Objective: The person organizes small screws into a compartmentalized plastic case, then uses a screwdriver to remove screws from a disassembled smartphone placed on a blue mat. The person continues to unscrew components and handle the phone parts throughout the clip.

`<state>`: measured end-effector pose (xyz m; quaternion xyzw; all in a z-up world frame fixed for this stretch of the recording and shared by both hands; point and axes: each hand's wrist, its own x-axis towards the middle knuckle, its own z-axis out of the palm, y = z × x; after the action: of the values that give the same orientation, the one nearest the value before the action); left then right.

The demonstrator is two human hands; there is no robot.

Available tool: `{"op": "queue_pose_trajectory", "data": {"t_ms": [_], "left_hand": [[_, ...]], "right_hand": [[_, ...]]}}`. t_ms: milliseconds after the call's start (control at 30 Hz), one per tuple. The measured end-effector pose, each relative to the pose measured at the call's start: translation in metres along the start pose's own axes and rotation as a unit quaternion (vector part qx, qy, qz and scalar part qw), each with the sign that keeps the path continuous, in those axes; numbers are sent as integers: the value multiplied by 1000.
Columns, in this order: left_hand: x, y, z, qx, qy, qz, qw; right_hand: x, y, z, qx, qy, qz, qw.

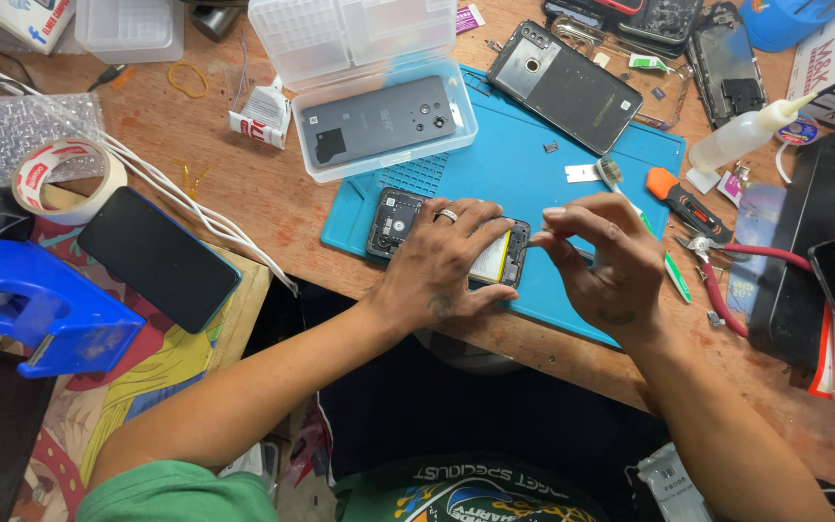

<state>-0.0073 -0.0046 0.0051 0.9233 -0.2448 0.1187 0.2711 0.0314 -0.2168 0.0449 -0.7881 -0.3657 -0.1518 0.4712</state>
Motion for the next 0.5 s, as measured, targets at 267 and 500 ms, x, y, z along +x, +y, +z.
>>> {"op": "queue_pose_trajectory", "data": {"t_ms": [267,500], "left_hand": [[0,-1,2,1,1,3,1000],[-1,0,-2,7,6,8,1000]], "right_hand": [[1,-3,2,-14,1,-39,999],[2,-3,-1,-2,-6,-3,1000]]}}
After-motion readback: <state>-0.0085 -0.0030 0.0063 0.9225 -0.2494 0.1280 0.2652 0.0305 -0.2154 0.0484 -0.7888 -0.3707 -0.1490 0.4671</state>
